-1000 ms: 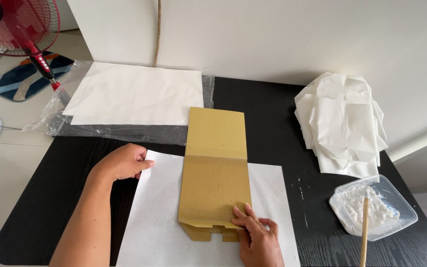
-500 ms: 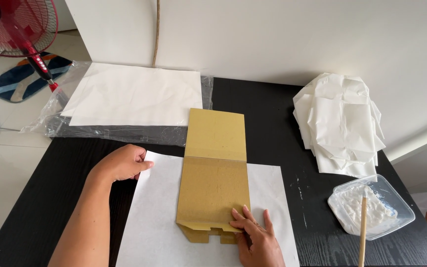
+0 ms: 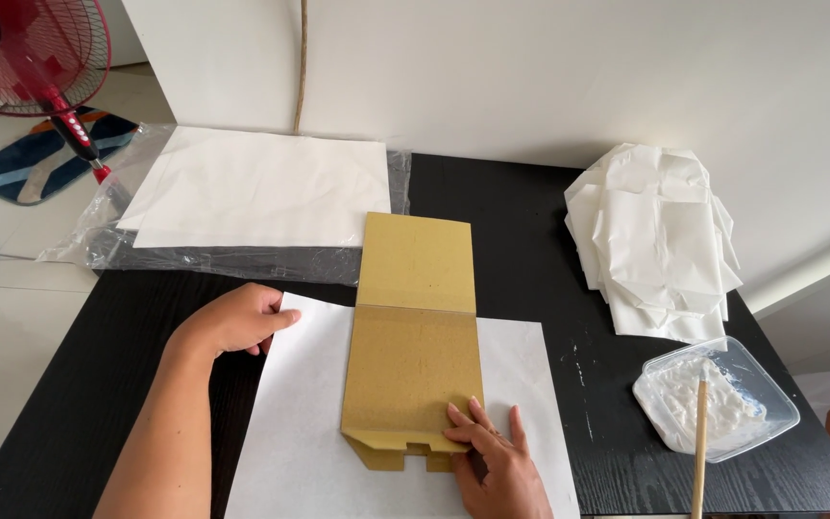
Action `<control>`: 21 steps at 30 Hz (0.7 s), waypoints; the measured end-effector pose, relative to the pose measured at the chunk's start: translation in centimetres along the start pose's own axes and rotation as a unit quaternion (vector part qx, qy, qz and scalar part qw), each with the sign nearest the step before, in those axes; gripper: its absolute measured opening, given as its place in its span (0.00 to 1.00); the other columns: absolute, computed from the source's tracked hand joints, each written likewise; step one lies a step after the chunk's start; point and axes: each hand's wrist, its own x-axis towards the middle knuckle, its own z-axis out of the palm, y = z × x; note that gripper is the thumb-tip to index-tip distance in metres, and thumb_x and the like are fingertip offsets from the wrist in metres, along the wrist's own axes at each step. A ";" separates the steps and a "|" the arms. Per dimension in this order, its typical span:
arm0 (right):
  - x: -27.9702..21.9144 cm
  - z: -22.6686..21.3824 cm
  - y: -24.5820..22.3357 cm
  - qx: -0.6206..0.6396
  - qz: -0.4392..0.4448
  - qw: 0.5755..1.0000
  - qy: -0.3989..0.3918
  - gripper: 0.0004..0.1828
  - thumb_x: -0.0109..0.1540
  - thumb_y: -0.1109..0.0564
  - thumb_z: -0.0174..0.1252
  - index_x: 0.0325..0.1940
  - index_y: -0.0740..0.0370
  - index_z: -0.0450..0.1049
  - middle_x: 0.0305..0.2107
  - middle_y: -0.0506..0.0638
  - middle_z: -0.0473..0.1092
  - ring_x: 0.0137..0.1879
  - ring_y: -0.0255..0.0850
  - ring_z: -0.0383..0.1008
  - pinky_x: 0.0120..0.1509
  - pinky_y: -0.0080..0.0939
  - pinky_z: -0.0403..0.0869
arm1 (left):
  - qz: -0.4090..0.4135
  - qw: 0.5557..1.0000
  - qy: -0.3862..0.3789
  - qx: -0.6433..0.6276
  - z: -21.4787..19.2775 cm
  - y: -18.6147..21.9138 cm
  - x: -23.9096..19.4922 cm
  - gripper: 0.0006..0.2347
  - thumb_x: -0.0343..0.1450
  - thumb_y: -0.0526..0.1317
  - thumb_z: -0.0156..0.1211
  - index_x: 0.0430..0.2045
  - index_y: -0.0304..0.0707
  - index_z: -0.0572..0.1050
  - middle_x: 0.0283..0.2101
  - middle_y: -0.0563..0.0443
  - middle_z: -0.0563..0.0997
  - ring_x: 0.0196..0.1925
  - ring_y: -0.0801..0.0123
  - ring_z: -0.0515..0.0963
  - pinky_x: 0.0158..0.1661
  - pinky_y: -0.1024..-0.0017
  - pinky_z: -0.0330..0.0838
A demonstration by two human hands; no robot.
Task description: Folding material around a template and applying glue with a brush to assemble a bag.
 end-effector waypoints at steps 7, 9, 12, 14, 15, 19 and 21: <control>0.1 -0.2 0.3 0.021 0.011 0.999 -0.028 0.14 0.51 0.66 0.69 0.39 0.58 0.88 0.56 0.36 0.81 0.77 0.32 0.62 0.86 0.57 0.39 | 0.029 0.993 -0.021 -0.115 0.3 0.6 -0.5 0.14 0.76 0.42 0.55 0.27 0.29 0.79 0.23 0.45 0.79 0.24 0.67 0.75 0.30 0.71 0.74; 0.1 -0.2 0.4 0.022 0.006 0.999 -0.026 0.14 0.51 0.66 0.68 0.39 0.59 0.88 0.55 0.36 0.81 0.77 0.32 0.62 0.86 0.56 0.39 | 0.059 0.985 -0.016 -0.163 1.0 0.7 -0.1 0.12 0.76 0.40 0.55 0.28 0.27 0.79 0.22 0.44 0.78 0.22 0.67 0.73 0.27 0.72 0.70; 0.0 -0.3 0.4 0.017 0.016 0.999 -0.040 0.14 0.51 0.65 0.68 0.40 0.58 0.88 0.57 0.35 0.80 0.77 0.31 0.60 0.87 0.57 0.38 | 0.079 0.964 -0.011 -0.256 2.5 1.8 0.4 0.14 0.73 0.41 0.57 0.40 0.25 0.81 0.27 0.40 0.82 0.24 0.64 0.77 0.26 0.71 0.72; 0.0 -0.3 0.1 0.021 0.011 0.999 -0.026 0.12 0.51 0.65 0.68 0.38 0.60 0.87 0.56 0.38 0.80 0.77 0.33 0.62 0.86 0.57 0.40 | 0.114 0.943 -0.025 -0.312 3.0 3.1 0.5 0.13 0.73 0.38 0.55 0.36 0.21 0.79 0.28 0.37 0.82 0.24 0.62 0.78 0.25 0.71 0.74; -0.2 -0.5 -0.2 0.022 0.012 0.999 -0.028 0.12 0.51 0.65 0.68 0.38 0.60 0.87 0.56 0.38 0.80 0.77 0.33 0.62 0.86 0.57 0.40 | 0.111 0.943 -0.025 -0.311 3.4 3.8 0.5 0.13 0.73 0.38 0.55 0.36 0.21 0.79 0.28 0.37 0.82 0.24 0.62 0.78 0.25 0.71 0.74; -0.3 -1.7 -1.7 0.037 0.024 0.998 -0.040 0.11 0.52 0.66 0.66 0.38 0.62 0.87 0.57 0.39 0.79 0.78 0.31 0.61 0.87 0.55 0.40 | 0.122 0.948 -0.047 -0.292 5.0 6.1 0.8 0.12 0.75 0.38 0.54 0.32 0.23 0.79 0.27 0.40 0.80 0.25 0.65 0.78 0.29 0.73 0.75; -0.4 -2.6 -2.6 0.036 0.032 0.997 -0.057 0.12 0.53 0.66 0.65 0.40 0.63 0.87 0.59 0.39 0.78 0.78 0.31 0.60 0.87 0.55 0.38 | 0.111 0.946 -0.054 -0.300 6.1 6.7 1.1 0.12 0.75 0.38 0.54 0.32 0.23 0.79 0.26 0.41 0.79 0.25 0.66 0.76 0.29 0.73 0.73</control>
